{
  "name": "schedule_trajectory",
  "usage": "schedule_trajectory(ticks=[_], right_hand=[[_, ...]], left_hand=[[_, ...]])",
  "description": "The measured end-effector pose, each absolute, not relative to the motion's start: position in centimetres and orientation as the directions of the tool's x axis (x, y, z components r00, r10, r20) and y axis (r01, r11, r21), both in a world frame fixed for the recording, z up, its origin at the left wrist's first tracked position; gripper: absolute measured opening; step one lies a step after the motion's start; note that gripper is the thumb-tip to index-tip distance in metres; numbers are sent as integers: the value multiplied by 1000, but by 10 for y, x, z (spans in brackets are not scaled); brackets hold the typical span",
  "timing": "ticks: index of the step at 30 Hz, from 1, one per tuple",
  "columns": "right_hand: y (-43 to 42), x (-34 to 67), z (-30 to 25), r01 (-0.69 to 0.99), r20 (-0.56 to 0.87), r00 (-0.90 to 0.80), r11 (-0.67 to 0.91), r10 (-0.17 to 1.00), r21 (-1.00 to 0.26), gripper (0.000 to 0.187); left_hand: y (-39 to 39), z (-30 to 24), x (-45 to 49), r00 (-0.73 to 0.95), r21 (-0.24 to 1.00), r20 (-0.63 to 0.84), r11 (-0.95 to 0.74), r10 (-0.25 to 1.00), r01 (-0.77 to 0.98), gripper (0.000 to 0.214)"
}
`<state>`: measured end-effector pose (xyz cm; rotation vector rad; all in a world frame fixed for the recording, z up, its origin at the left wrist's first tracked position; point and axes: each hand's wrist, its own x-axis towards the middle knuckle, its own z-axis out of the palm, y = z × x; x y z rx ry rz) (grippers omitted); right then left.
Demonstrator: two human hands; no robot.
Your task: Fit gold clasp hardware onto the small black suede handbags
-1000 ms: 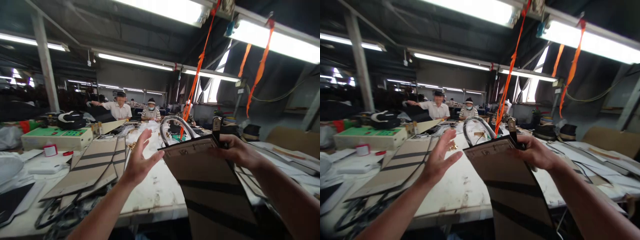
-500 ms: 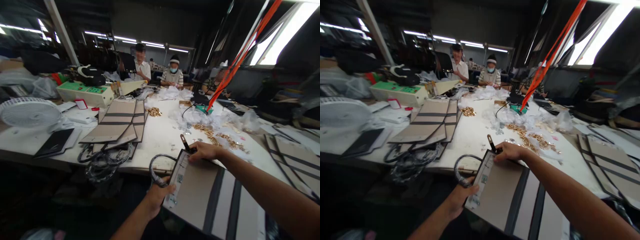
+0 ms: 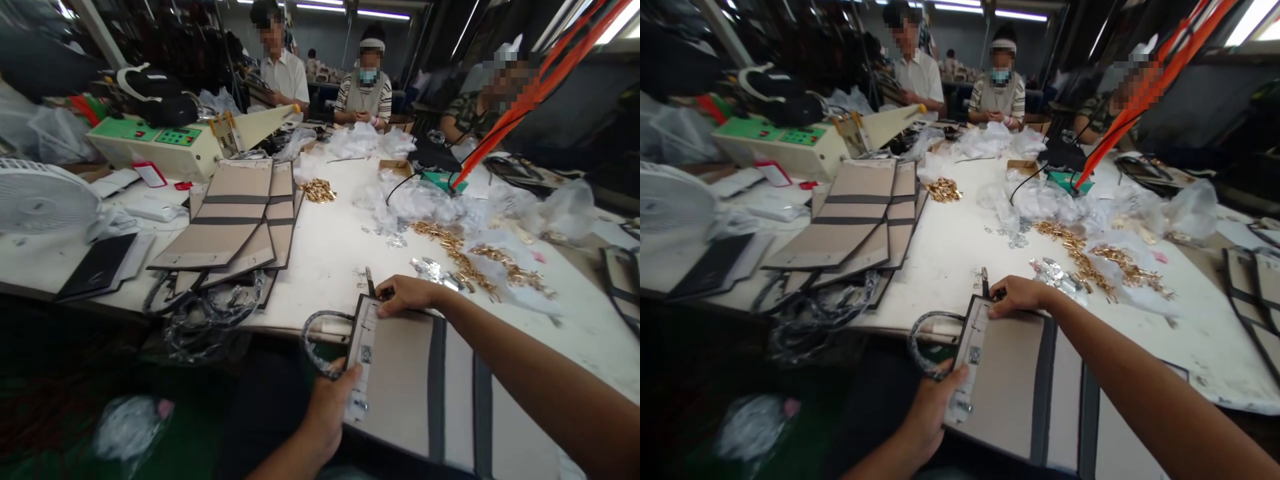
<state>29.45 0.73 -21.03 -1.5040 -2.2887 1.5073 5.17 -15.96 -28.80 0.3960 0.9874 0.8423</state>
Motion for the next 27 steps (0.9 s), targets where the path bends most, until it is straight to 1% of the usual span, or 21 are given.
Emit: schedule_trajectory(ticks=[2,4,5,7,8,9,11,13,14,15,17,20,23,25,27], right_hand=[[9,293,-214,732,-435,-492,88,754,-675,43],[7,293,-211,779,-361,-392,98,846,-619,40],[3,294,-207,801,-283,-319,97,905,-591,38],[-12,294,-194,813,-40,-126,80,991,-577,36],[-22,292,-187,793,87,-27,74,996,-605,38],[-34,289,-180,746,182,63,75,981,-661,40],[-57,276,-173,560,272,207,114,940,-821,43],[-76,257,-177,287,277,283,195,918,-938,45],[-82,247,-183,151,271,307,234,913,-960,45],[-86,237,-192,36,264,330,267,906,-963,44],[-90,222,-210,-126,245,378,312,893,-942,42],[-92,211,-229,-233,229,434,355,871,-906,41],[-98,209,-231,-276,206,392,328,896,-904,41],[-102,208,-226,-332,144,394,286,908,-899,40],[-103,207,-221,-402,70,440,266,895,-876,41]], left_hand=[[-156,-290,53,246,641,-587,628,772,-441,55],[-153,-293,55,225,643,-594,623,773,-445,54],[-153,-294,55,220,644,-594,621,774,-447,53],[-154,-295,56,217,639,-598,623,771,-451,51],[-156,-295,56,218,636,-603,628,767,-449,51],[-156,-295,56,219,632,-609,634,762,-446,51],[-156,-294,56,224,623,-620,645,752,-443,50],[-153,-293,57,223,619,-624,648,749,-444,50],[-151,-292,57,223,618,-625,648,748,-445,50],[-149,-291,58,221,617,-626,648,748,-447,49],[-145,-290,61,216,612,-631,649,745,-452,49],[-144,-290,62,207,605,-638,650,741,-460,49],[-145,-291,62,219,608,-627,645,748,-462,47],[-145,-290,61,226,606,-625,648,747,-461,47],[-144,-289,61,231,602,-628,652,743,-461,47]])
